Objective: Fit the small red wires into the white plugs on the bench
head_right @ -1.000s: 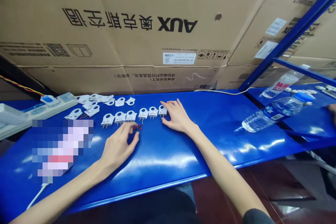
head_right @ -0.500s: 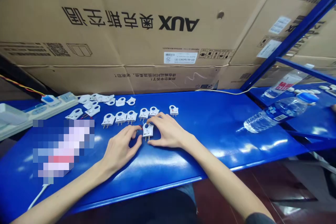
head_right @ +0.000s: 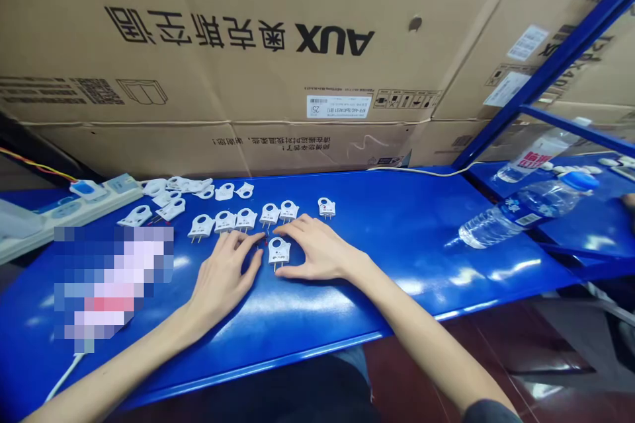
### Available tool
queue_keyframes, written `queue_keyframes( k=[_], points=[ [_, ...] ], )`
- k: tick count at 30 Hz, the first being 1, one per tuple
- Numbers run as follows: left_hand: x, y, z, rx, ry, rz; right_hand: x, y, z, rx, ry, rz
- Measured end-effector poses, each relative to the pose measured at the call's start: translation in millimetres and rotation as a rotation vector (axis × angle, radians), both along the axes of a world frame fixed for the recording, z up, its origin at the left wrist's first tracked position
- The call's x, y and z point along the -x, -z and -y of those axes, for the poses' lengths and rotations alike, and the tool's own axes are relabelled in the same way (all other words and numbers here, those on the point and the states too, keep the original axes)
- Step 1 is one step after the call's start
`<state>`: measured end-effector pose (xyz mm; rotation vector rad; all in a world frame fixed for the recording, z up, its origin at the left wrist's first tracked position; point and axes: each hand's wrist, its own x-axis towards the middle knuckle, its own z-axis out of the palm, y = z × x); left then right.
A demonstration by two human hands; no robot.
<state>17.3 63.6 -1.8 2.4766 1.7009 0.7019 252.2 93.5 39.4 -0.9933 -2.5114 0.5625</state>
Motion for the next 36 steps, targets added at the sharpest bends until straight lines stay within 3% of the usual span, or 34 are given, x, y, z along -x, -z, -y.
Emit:
queue_keyframes(
  k=[17,23,30,36],
  points=[
    [0,-5.1,0,-0.014,0.051,0.1,2,0.3,1,-0.001,-0.006,0.042],
    [0,-7.7,3,-0.115,0.118,0.163,7,0.3,1,0.013,0.033,-0.113],
    [2,-0.9,2,-0.278,0.189,0.172,19,16.3,1,0.099,0.076,-0.306],
    [3,-0.3,2,-0.29,0.203,0.152,24,20.9,0,0.159,0.144,-0.372]
  ],
)
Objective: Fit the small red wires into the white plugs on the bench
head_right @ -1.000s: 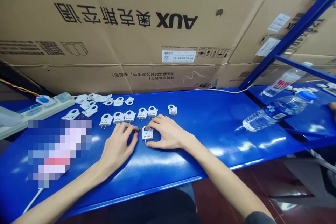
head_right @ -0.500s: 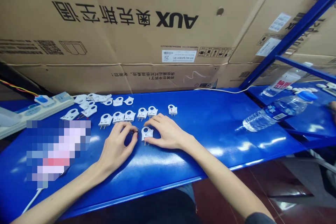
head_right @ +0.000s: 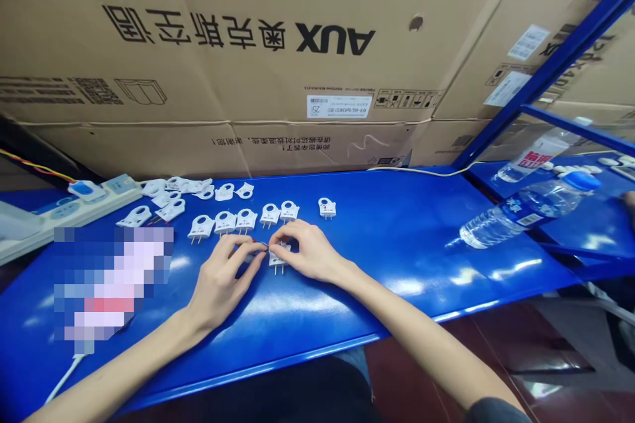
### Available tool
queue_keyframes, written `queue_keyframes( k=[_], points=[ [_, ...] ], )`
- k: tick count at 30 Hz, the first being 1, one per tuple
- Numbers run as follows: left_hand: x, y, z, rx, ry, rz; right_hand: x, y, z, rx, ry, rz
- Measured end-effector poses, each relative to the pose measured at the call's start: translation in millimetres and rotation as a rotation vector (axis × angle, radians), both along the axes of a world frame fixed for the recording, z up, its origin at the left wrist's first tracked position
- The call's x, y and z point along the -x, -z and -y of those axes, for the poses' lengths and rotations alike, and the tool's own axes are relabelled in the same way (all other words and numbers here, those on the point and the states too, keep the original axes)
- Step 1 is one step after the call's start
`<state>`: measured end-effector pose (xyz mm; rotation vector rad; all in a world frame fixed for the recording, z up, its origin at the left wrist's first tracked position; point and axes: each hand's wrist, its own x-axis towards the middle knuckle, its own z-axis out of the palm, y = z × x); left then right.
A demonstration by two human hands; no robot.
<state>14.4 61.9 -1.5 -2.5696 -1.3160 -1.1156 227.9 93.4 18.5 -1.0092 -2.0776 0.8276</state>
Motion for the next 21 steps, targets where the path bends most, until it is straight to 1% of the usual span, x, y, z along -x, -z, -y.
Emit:
queue_keyframes(
  k=[3,8,15,19,21],
  points=[
    [-0.1,-0.4,0.3,0.002,-0.001,-0.004,0.6,-0.3,0.0,0.025,-0.006,-0.015],
    [-0.1,0.2,0.5,0.014,0.008,-0.004,1.7,-0.9,1.0,0.02,0.013,-0.003],
    [-3.5,-3.0,1.1,0.067,0.015,0.017,1.0,-3.9,-0.1,0.003,0.053,0.07],
    [-6.2,-4.5,1.5,0.089,0.064,-0.067,-3.8,-4.1,-2.3,-0.058,0.071,0.171],
    [-7.0,-3.9,1.5,0.084,0.085,-0.098,-6.1,-4.3,-2.9,-0.056,0.057,0.216]
  ],
)
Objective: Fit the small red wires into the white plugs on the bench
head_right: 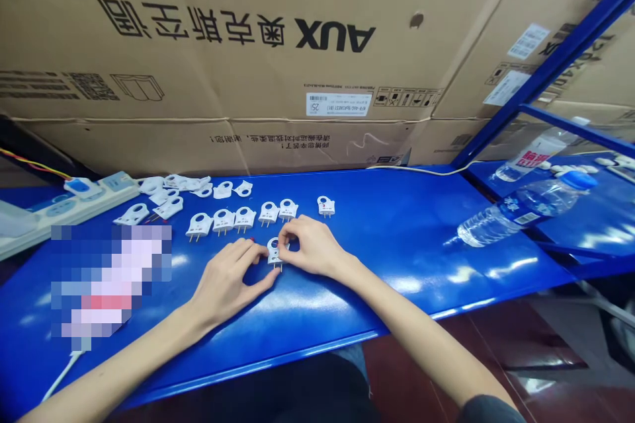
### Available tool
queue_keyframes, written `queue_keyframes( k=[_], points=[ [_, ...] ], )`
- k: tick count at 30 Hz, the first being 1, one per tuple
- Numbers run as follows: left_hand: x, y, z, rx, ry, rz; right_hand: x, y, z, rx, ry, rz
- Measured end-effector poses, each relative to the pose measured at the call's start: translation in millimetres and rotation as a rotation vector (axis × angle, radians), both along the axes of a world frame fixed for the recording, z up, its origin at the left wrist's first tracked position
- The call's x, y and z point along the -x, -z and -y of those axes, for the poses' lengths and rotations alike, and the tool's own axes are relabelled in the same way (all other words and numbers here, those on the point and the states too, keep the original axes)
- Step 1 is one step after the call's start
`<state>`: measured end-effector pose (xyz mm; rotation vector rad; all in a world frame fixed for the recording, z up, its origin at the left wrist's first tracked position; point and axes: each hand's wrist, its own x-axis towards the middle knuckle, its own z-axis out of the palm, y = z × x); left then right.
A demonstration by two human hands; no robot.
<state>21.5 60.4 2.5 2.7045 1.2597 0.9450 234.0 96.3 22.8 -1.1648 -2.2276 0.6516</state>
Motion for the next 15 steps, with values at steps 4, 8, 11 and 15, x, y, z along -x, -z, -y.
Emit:
queue_keyframes(
  k=[4,8,11,15],
  points=[
    [-0.4,1.7,0.4,0.008,0.034,-0.005,-2.3,-1.5,-0.1,0.001,-0.04,0.035],
    [0.0,2.5,0.5,0.012,0.038,0.013,-3.7,-3.6,-0.1,-0.006,-0.056,0.052],
    [0.3,3.3,0.0,-0.012,0.027,0.026,-4.8,-3.9,0.3,-0.009,-0.078,0.059],
    [0.2,4.3,-0.3,-0.034,0.014,0.019,-4.7,-4.3,2.8,-0.005,-0.093,0.04]
  ],
)
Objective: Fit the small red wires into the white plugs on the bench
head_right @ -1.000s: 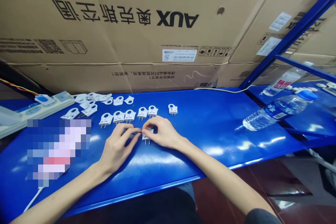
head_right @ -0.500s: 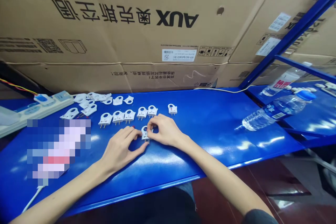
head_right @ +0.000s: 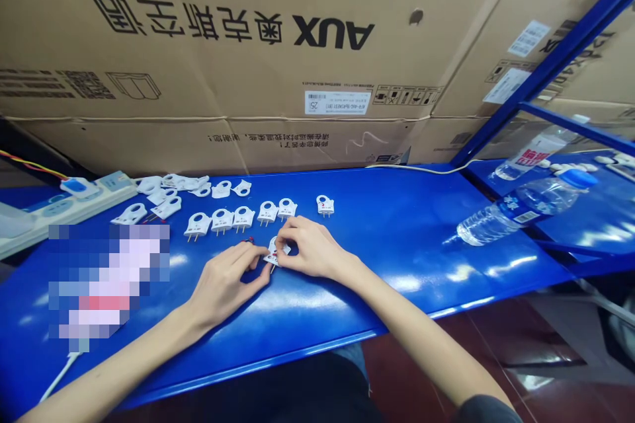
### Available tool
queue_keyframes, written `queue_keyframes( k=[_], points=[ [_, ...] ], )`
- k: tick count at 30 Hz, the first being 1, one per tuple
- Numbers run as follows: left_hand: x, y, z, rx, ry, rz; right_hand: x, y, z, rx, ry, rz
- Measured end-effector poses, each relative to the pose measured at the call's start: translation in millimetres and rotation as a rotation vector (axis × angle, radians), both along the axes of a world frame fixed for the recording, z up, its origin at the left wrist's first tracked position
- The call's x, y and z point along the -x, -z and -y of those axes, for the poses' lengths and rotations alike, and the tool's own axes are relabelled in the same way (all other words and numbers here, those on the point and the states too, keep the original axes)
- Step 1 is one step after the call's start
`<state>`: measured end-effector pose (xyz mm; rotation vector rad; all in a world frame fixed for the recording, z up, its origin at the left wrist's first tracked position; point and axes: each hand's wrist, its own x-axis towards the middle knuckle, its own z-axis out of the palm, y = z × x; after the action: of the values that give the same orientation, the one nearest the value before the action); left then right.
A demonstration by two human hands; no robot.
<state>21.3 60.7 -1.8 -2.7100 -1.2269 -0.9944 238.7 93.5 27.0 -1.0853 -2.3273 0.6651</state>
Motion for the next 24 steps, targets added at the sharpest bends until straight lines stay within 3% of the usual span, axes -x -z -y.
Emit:
queue_keyframes(
  k=[24],
  points=[
    [-0.4,-4.2,3.7,-0.21,0.031,-0.092,0.6,-5.5,4.1,-0.031,0.024,-0.02]
  ],
)
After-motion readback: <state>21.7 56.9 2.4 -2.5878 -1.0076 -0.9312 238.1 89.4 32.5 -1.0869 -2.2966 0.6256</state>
